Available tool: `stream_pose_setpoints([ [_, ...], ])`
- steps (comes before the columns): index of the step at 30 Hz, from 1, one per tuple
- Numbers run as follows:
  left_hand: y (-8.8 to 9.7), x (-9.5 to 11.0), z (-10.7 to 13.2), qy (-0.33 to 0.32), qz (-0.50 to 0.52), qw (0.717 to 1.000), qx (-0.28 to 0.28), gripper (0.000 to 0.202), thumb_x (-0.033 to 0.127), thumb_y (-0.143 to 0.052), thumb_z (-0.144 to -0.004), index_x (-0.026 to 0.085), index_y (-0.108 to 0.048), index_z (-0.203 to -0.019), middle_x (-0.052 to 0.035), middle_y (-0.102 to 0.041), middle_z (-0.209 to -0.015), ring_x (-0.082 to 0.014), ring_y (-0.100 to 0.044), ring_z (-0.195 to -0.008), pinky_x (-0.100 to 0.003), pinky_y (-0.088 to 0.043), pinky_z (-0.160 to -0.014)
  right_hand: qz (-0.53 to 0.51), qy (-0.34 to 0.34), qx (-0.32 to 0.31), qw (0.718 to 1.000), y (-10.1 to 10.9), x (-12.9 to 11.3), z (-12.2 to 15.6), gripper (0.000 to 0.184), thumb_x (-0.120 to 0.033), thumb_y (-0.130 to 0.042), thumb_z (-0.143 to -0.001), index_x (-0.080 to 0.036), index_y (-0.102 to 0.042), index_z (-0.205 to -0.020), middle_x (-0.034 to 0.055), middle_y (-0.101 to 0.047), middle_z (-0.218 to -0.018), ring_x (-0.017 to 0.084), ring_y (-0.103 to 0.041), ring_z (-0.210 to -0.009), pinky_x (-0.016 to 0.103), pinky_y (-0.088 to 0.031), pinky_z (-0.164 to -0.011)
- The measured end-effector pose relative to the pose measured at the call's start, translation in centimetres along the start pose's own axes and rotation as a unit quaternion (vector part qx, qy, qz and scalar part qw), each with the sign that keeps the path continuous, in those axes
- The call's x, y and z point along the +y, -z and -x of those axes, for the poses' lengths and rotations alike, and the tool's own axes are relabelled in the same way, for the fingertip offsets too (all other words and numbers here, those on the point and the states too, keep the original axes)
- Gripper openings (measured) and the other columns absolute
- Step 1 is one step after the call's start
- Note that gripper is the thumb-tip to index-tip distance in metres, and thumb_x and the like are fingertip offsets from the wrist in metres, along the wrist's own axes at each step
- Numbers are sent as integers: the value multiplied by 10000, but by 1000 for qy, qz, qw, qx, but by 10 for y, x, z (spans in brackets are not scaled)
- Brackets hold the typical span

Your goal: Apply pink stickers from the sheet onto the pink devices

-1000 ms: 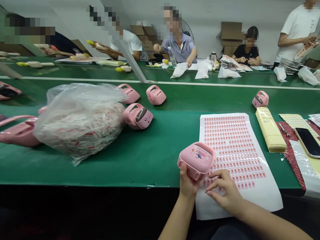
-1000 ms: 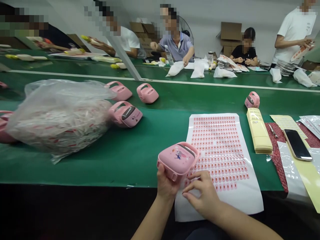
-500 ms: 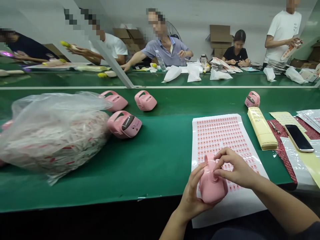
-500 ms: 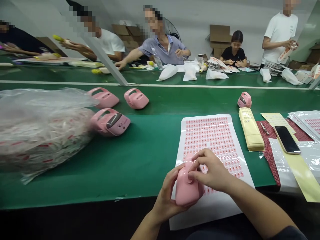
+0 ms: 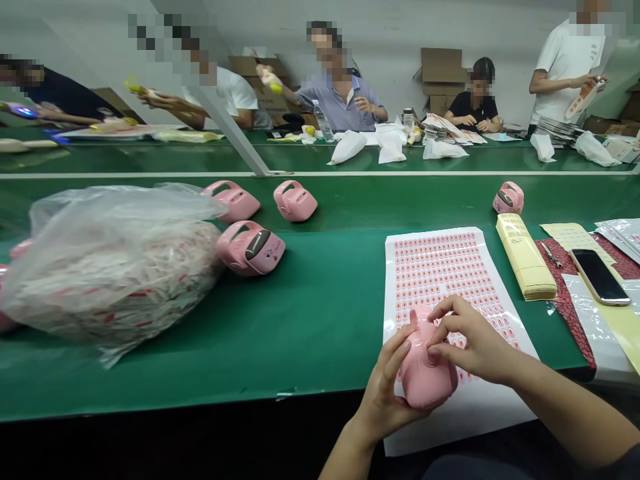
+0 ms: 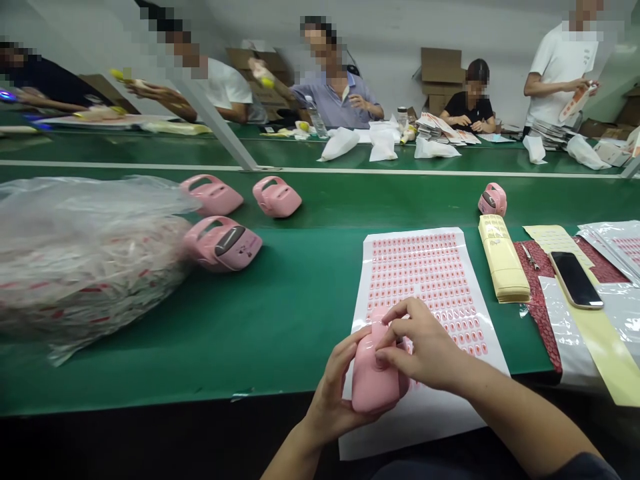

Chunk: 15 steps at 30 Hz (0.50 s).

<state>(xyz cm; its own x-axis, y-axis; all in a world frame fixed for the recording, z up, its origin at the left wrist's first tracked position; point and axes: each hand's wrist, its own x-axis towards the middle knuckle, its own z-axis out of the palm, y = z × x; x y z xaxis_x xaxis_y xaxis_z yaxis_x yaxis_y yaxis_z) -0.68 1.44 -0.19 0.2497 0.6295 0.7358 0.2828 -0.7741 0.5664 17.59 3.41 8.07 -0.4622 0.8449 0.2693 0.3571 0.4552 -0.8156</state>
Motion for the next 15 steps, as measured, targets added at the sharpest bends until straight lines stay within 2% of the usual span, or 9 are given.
stream_pose_setpoints([
  [7, 1, 1, 0, -12, -13, 1000, -17, 1008, 274, -797, -513, 296, -264, -1368, -152, -471, -1272, -314, -506, -1120, -424, -456, -872, 94, 89, 41, 991, -5, 3, 8, 109, -113, -570, -770, -191, -597, -698, 53, -542, -949, 153, -543, -888, 297, -490, -755],
  [11, 1, 2, -1, -1, -13, 1000, -28, 1020, 284, -803, -501, 329, -259, -1363, -145, -473, -1274, -328, -512, -1111, -447, -459, -859, 180, 142, 70, 971, -4, 1, 11, 140, -144, -516, -818, -200, -602, -722, 66, -578, -953, 167, -545, -872, 306, -479, -727],
  [15, 0, 4, -4, -4, -6, 1000, -28, 1019, 287, -800, -508, 338, -252, -1365, -144, -466, -1276, -326, -511, -1113, -455, -466, -854, 249, 163, 72, 952, -2, -5, 14, 111, -211, -502, -840, -188, -604, -802, 87, -611, -938, 185, -547, -831, 326, -468, -691],
])
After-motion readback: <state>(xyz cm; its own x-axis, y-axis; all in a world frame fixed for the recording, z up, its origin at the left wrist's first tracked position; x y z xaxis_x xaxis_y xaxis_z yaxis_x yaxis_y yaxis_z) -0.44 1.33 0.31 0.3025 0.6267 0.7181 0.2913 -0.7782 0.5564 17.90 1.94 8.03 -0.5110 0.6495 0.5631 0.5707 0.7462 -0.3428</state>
